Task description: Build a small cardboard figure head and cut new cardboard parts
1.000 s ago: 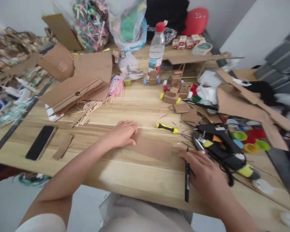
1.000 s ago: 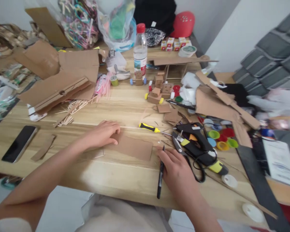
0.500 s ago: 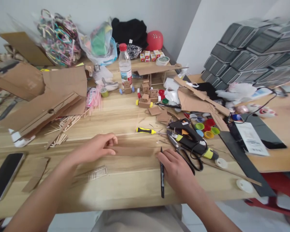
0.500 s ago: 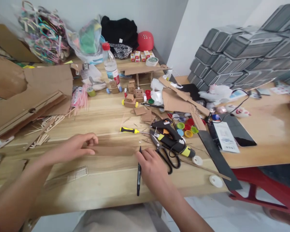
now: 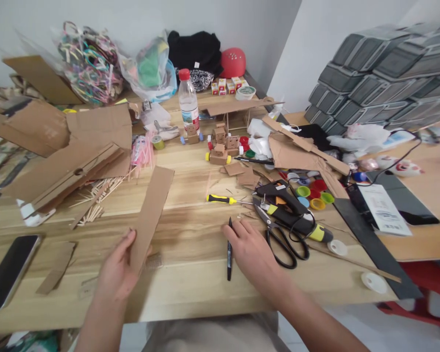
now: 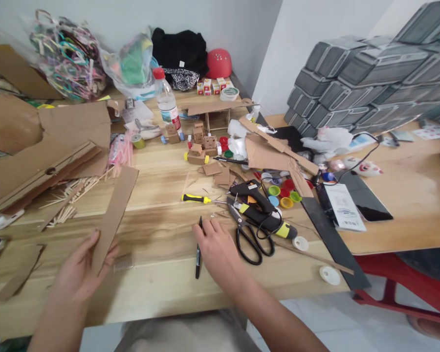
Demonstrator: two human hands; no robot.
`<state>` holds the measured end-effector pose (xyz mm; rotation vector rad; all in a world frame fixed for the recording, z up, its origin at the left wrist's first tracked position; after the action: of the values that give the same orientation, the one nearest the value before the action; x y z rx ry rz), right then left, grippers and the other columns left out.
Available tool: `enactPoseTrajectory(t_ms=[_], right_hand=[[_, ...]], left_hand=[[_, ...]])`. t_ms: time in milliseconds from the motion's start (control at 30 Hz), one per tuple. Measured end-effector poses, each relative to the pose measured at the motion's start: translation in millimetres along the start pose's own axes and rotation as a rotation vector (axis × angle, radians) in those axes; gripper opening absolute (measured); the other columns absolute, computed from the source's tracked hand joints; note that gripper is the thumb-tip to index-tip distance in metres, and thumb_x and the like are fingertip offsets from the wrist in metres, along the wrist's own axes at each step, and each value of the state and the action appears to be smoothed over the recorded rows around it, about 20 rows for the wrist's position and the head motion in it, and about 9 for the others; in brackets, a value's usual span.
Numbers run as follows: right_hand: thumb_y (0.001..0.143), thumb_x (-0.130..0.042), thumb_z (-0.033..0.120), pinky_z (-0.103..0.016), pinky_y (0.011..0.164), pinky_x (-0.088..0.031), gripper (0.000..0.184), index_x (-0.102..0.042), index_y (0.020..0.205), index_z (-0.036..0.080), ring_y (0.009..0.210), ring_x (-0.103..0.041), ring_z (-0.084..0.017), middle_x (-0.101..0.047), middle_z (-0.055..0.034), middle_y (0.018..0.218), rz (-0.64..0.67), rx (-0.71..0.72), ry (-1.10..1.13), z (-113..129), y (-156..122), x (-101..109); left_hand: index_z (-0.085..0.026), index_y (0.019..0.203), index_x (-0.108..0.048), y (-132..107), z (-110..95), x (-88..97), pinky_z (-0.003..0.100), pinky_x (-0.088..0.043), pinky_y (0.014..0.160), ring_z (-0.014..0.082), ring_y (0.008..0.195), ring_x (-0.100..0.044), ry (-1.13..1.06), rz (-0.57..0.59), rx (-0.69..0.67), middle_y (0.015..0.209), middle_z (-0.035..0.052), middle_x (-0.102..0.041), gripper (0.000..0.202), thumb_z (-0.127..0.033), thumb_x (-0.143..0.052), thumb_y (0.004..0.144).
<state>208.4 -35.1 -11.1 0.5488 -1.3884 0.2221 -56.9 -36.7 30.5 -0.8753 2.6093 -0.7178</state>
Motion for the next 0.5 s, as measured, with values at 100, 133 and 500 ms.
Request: enactPoseTrajectory(t_ms=[100, 133, 500], right_hand=[[0.09, -0.054, -0.003, -0.033, 0.07, -0.051, 0.03, -0.068, 0.101, 0.02, 0.08, -0.063, -0.025, -0.07, -0.0077, 0.086, -0.013, 0.006, -0.009, 3, -1, 0], [0.09, -0.053, -0.003, -0.033, 0.07, -0.052, 0.031, -0.069, 0.104, 0.02, 0.08, -0.064, -0.025, -0.071, -0.0079, 0.087, -0.018, 0.007, -0.011, 4, -1, 0], [0.092, -0.054, 0.009, -0.038, 0.071, -0.052, 0.021, -0.069, 0.101, 0.021, 0.077, -0.068, -0.029, -0.077, -0.0112, 0.082, -0.237, -0.122, -0.023, -76, -25, 33]], left_hand=[[-0.021, 0.067, -0.061, -8, 16, -3.9, 0.018, -0.046, 0.041, 0.0128, 0.054, -0.062, -0.079, 0.077, 0.086, 0.067, -0.0013, -0.069, 0.025, -0.016, -0.083, 0.056], [-0.021, 0.069, -0.062, -9, 19, -5.8, 0.018, -0.048, 0.043, 0.0131, 0.055, -0.063, -0.088, 0.104, 0.062, 0.069, -0.0009, -0.071, 0.027, -0.017, -0.085, 0.054], [-0.024, 0.1, -0.058, -13, 51, -18.7, 0.02, -0.048, 0.046, 0.0176, 0.063, -0.07, 0.176, 0.176, -0.144, 0.078, -0.002, -0.074, 0.066, -0.039, -0.094, 0.047]])
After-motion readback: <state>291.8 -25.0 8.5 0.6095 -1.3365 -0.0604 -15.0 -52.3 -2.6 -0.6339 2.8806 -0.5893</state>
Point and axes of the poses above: each hand's wrist, its own y-axis towards the middle knuckle, its own x-axis out of the back of the hand, z = x × y, the point moved 1 cm from there along y, towards the middle knuckle
